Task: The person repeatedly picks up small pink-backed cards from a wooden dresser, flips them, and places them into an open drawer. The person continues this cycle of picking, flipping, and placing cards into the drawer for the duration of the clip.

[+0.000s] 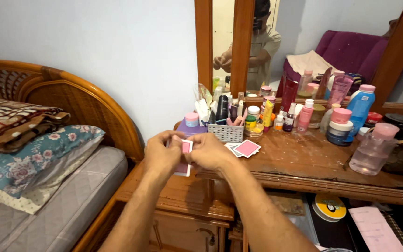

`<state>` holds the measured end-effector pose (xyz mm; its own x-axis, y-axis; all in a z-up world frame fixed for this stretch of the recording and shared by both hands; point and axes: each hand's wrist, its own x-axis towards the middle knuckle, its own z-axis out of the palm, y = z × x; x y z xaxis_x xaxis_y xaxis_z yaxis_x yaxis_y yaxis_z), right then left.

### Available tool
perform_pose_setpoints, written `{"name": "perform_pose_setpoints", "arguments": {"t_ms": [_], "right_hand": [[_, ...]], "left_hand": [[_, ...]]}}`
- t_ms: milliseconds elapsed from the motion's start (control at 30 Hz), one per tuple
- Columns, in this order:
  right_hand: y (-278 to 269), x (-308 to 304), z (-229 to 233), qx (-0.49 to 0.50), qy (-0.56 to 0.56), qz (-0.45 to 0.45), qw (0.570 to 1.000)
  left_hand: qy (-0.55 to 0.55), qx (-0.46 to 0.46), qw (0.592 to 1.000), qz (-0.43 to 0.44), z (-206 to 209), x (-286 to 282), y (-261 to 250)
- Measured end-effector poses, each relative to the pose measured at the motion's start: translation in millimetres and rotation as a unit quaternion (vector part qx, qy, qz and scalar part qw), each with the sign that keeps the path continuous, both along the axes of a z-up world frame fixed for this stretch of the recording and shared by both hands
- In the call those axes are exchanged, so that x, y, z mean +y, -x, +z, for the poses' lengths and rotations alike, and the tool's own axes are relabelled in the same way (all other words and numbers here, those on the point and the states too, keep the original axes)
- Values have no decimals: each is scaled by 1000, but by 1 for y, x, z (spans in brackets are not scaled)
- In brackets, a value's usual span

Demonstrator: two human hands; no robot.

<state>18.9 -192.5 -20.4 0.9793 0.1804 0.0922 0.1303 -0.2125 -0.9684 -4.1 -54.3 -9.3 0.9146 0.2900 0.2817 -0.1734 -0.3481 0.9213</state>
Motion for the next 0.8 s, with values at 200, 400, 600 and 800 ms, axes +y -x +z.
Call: {"name": "perform_pose_setpoints", "arguments": {"t_ms": [200, 400, 600, 800], "right_hand": [[10, 12, 3, 4, -101, -135, 986], [19, -3, 1, -105, 117, -101, 982], [2, -12, -22, -7, -106, -168, 980], [4, -30, -22, 38, -44, -47, 997]], "left_hand": [[9, 15, 997, 70, -6, -1, 2], [12, 20, 1000, -9, -25, 5, -14], [128, 83, 985, -84, -51, -5, -37], [49, 36, 993, -101, -50, -9, -31]]}}
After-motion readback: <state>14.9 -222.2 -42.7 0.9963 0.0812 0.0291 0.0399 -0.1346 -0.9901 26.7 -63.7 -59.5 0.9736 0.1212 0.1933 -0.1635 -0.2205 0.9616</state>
